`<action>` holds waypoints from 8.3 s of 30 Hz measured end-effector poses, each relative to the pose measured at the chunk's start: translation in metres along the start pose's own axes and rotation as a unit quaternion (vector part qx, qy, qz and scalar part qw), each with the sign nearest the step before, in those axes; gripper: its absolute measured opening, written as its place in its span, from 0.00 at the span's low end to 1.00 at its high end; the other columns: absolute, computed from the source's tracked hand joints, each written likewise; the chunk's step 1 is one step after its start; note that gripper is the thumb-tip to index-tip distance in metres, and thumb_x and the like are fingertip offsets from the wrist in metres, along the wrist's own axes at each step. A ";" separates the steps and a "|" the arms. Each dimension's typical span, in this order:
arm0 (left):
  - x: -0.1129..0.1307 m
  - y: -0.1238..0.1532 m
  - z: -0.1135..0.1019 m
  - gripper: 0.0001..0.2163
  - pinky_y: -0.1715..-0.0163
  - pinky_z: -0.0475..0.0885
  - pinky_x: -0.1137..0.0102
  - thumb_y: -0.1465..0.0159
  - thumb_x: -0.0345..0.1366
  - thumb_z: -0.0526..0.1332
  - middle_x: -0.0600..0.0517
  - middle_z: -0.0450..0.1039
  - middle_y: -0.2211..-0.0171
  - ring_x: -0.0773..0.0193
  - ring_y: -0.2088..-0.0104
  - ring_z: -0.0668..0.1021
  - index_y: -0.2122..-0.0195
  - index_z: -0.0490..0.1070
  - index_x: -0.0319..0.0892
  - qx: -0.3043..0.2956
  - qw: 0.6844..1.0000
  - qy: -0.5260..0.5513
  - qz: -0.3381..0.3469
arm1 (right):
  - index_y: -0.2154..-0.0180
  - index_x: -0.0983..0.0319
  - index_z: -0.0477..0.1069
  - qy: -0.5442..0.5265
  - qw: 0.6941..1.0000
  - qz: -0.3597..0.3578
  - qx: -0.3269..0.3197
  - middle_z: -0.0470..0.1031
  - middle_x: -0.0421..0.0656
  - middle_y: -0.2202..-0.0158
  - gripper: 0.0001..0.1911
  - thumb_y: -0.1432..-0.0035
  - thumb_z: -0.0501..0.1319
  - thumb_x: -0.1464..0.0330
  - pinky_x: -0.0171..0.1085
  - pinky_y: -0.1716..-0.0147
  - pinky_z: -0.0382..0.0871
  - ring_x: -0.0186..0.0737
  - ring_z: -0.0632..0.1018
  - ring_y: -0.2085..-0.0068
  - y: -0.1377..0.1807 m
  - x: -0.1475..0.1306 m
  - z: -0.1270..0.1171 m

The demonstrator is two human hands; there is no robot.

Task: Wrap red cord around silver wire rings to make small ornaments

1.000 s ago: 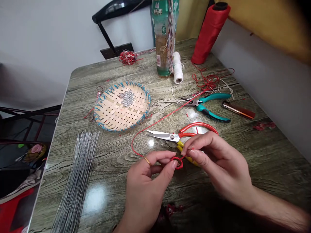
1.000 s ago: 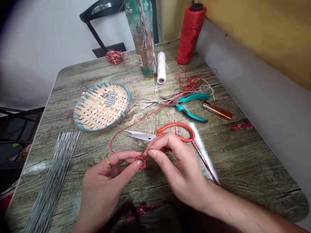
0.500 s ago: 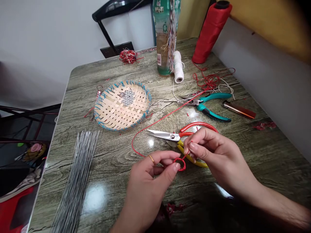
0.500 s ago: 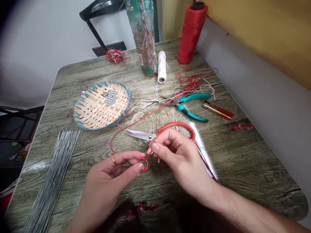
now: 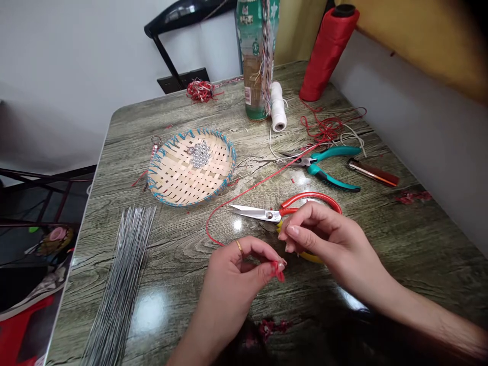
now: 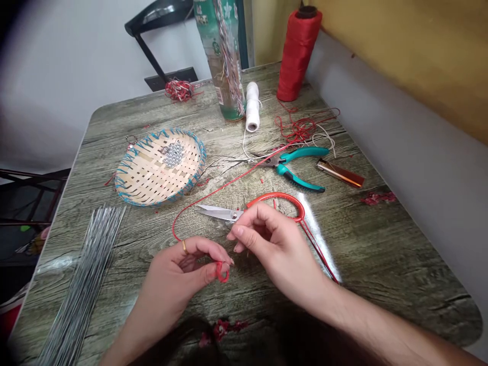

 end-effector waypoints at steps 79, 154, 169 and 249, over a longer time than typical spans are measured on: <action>0.008 0.007 0.000 0.06 0.79 0.71 0.81 0.53 0.25 0.67 0.56 0.77 0.79 0.70 0.77 0.76 0.76 0.77 0.44 0.095 0.992 -0.050 0.066 | 0.75 0.62 0.69 0.036 0.995 -0.082 0.032 0.73 0.38 0.76 0.08 0.46 0.64 0.67 0.29 0.76 0.67 0.31 0.72 0.74 0.002 -0.004 -0.004; 0.000 0.006 -0.009 0.08 0.69 0.72 0.82 0.45 0.26 0.64 0.60 0.78 0.74 0.73 0.72 0.78 0.73 0.76 0.48 0.156 0.973 -0.080 0.152 | 0.67 0.63 0.68 0.228 0.965 -0.132 0.005 0.70 0.40 0.71 0.04 0.44 0.60 0.69 0.34 0.70 0.64 0.34 0.71 0.70 0.011 -0.007 0.012; -0.011 -0.002 -0.001 0.03 0.73 0.69 0.78 0.49 0.30 0.69 0.52 0.70 0.69 0.71 0.71 0.70 0.72 0.78 0.38 -0.028 0.971 0.213 -0.105 | 0.61 0.62 0.66 0.305 0.906 -0.292 0.021 0.72 0.43 0.67 0.11 0.48 0.58 0.79 0.35 0.65 0.70 0.36 0.74 0.65 0.016 -0.013 0.011; -0.006 -0.002 -0.006 0.06 0.68 0.72 0.79 0.49 0.26 0.66 0.56 0.79 0.73 0.71 0.71 0.78 0.72 0.78 0.44 0.100 0.992 0.047 0.056 | 0.65 0.60 0.67 0.203 0.969 -0.125 -0.062 0.71 0.38 0.69 0.05 0.37 0.53 0.70 0.31 0.69 0.66 0.32 0.72 0.67 0.003 0.000 0.008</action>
Point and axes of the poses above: each hand's wrist, its own y-axis away from the middle knuckle, its own z-axis out of the palm, x = y × z, the point moved 4 cm from there along -y, towards the middle knuckle
